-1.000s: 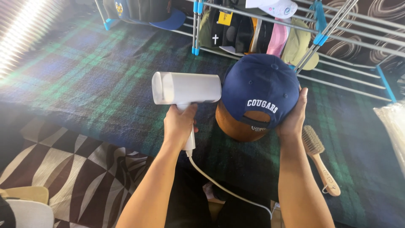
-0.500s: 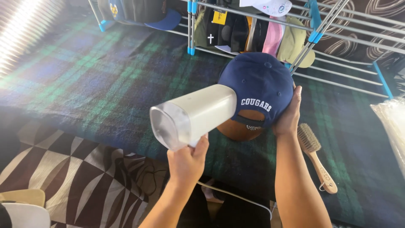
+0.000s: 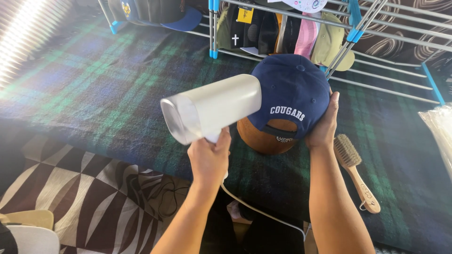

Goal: Using a hair dryer and a brush to finish and shape a baseball cap on a wooden form.

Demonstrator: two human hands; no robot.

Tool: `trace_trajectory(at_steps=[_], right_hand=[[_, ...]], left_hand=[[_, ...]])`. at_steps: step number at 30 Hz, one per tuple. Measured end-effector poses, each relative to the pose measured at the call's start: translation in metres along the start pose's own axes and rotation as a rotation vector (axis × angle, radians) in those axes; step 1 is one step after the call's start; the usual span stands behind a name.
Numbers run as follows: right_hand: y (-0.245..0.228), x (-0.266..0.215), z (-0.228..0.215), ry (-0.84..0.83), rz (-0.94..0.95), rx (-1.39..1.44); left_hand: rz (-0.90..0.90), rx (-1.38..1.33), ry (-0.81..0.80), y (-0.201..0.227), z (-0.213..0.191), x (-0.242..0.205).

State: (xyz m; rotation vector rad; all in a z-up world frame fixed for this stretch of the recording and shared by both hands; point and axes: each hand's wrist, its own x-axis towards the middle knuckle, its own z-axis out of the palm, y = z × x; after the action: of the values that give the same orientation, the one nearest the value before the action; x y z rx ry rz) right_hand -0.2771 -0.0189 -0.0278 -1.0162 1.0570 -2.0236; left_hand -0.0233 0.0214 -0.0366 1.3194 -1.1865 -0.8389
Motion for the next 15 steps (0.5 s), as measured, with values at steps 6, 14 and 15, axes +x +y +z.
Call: trace_trajectory(at_steps=[6, 14, 15], right_hand=[[-0.001, 0.002, 0.004, -0.01, -0.011, 0.032], [-0.002, -0.002, 0.009, -0.008, -0.024, 0.056], [-0.002, 0.0, 0.009, -0.029, -0.018, 0.055]], left_hand=[[-0.319, 0.003, -0.163, 0.029, -0.022, 0.043], [-0.251, 0.204, -0.288, 0.016, -0.04, 0.086], [-0.2, 0.274, -0.301, 0.022, -0.043, 0.089]])
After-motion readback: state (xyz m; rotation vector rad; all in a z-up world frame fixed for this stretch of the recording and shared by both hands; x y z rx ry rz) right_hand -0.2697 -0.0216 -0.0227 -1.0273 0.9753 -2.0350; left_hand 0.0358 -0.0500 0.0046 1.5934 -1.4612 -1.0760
